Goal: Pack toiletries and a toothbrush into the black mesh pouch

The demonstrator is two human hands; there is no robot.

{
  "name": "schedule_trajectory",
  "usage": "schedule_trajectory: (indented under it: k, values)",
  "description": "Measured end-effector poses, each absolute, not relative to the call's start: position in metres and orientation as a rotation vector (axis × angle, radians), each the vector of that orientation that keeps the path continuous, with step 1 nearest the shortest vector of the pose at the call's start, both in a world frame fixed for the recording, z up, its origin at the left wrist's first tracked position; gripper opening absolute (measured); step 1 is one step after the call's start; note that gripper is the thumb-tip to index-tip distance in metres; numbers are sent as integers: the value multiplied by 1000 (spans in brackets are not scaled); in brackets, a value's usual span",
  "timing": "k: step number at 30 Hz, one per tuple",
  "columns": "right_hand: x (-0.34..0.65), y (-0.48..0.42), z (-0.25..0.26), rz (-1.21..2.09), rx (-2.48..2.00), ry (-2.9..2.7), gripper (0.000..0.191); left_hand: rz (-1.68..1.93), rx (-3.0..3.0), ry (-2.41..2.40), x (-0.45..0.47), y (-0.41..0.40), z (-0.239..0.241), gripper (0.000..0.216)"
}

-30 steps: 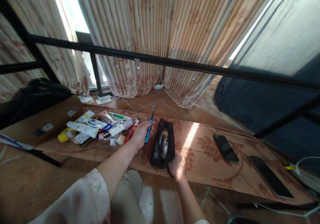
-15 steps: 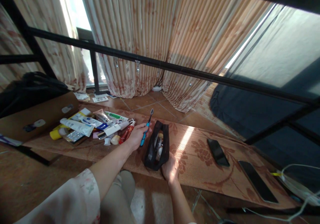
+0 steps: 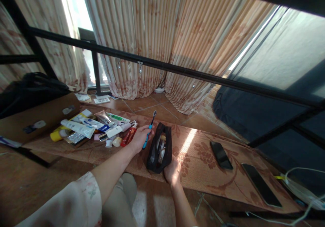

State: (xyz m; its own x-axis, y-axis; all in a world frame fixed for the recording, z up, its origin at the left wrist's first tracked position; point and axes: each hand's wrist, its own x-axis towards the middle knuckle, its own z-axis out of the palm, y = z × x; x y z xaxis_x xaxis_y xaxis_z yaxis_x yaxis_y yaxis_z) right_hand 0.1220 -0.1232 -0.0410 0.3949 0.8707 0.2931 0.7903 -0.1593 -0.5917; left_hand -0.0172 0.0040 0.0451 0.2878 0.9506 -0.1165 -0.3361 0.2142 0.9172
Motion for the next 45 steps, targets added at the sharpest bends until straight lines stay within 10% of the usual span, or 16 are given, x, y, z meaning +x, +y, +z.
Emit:
schedule_trajectory:
  k: [45]
  values:
    - [127,-121,-56,77,-1902,-1434,29,1136,1312,900,-13,2,39,22]
